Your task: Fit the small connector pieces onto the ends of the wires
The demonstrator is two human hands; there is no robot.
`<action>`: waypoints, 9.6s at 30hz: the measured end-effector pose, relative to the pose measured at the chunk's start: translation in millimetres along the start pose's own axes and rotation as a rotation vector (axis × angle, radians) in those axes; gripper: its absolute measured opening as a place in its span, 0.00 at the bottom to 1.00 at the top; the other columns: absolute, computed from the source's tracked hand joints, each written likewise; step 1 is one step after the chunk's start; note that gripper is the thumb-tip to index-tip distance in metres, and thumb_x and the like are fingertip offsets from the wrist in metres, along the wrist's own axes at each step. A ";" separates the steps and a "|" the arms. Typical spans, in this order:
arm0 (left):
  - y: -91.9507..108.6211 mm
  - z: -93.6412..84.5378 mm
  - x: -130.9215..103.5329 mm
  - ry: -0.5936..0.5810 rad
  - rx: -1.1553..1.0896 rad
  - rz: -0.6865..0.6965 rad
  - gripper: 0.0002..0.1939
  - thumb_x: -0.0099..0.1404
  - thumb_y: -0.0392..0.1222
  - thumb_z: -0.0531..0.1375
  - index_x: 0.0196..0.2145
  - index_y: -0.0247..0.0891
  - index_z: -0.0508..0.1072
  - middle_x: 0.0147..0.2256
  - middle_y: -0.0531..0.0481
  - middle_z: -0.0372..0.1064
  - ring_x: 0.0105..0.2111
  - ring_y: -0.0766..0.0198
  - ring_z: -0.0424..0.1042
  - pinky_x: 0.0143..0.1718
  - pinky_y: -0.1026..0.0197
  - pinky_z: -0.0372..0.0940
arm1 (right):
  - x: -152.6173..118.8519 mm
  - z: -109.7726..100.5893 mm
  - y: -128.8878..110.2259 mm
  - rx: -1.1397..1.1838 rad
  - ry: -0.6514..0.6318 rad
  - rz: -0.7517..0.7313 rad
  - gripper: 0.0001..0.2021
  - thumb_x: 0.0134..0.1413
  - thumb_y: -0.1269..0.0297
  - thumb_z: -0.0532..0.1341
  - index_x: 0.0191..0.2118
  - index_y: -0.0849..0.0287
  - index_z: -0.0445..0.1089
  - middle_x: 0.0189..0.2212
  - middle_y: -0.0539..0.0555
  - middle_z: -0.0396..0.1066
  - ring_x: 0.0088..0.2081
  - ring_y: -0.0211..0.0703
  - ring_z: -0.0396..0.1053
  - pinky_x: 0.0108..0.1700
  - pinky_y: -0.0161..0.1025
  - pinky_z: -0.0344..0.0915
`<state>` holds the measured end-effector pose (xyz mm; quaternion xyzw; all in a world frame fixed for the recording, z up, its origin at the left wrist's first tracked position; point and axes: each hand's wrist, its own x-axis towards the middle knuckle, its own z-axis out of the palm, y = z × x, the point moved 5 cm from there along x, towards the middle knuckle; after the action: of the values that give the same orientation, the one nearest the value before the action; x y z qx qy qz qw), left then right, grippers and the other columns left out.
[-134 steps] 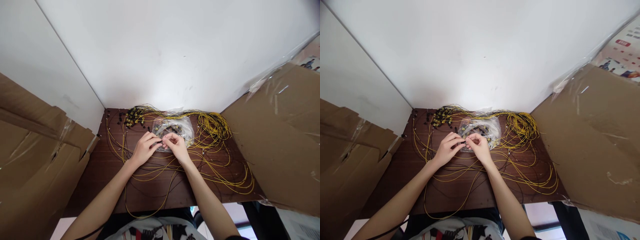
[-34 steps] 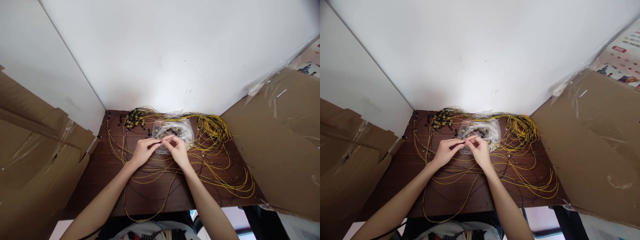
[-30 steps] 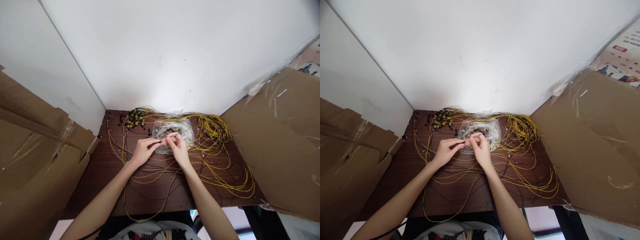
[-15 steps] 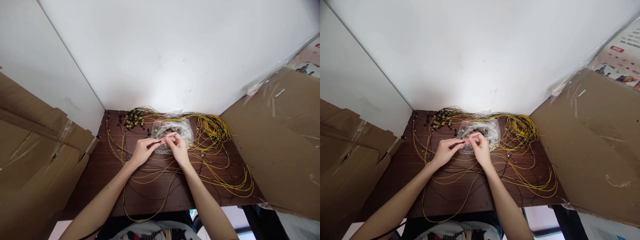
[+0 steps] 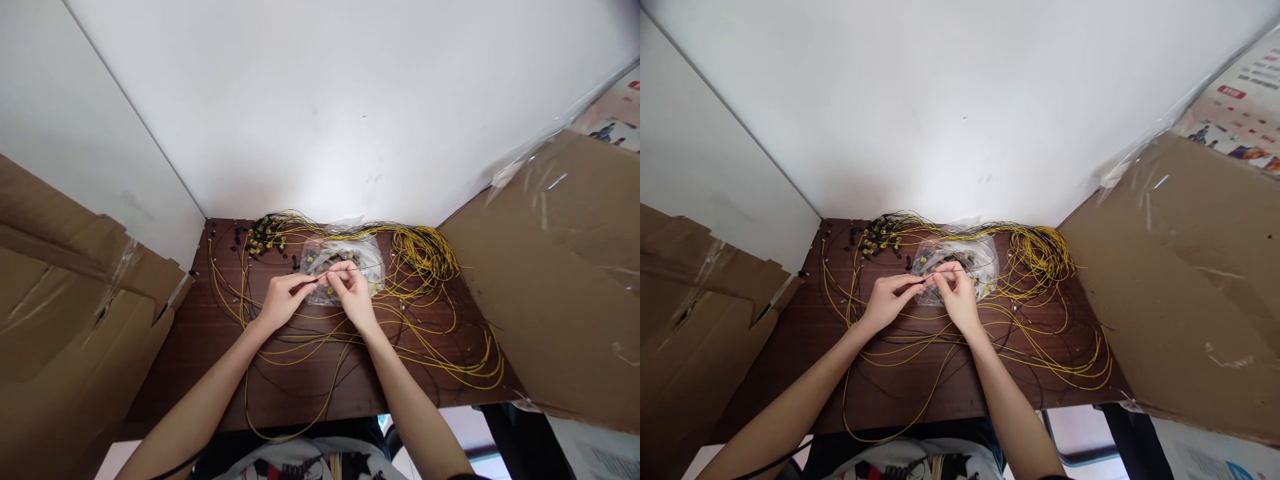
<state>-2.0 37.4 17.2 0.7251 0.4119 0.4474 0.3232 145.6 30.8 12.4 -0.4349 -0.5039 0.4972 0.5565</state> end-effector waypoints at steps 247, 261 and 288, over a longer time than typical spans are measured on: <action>-20.3 15.7 1.3 -0.186 -0.556 -0.372 0.13 0.56 0.45 0.62 0.33 0.31 0.75 0.27 0.49 0.71 0.24 0.68 0.70 0.29 0.64 0.68 | -3.3 9.7 11.3 -0.310 0.056 -0.172 0.10 0.55 0.57 0.57 0.34 0.59 0.67 0.26 0.50 0.69 0.28 0.38 0.67 0.33 0.35 0.63; -18.7 16.3 1.8 -0.198 -0.560 -0.367 0.13 0.55 0.43 0.63 0.34 0.30 0.76 0.28 0.48 0.72 0.26 0.67 0.71 0.32 0.63 0.69 | -4.8 7.9 0.6 -0.408 0.076 -0.273 0.07 0.53 0.62 0.60 0.29 0.59 0.71 0.31 0.54 0.71 0.34 0.42 0.68 0.36 0.38 0.64; -14.9 13.8 0.5 -0.192 -0.536 -0.387 0.11 0.55 0.43 0.63 0.31 0.30 0.75 0.28 0.48 0.72 0.25 0.67 0.71 0.32 0.62 0.69 | -1.6 3.4 10.1 -0.194 0.029 -0.139 0.10 0.55 0.57 0.58 0.33 0.59 0.65 0.29 0.53 0.72 0.31 0.39 0.71 0.37 0.38 0.67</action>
<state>6.2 43.2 -0.5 0.5616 0.3772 0.4000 0.6183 141.1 30.4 2.6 -0.4578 -0.5706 0.3999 0.5522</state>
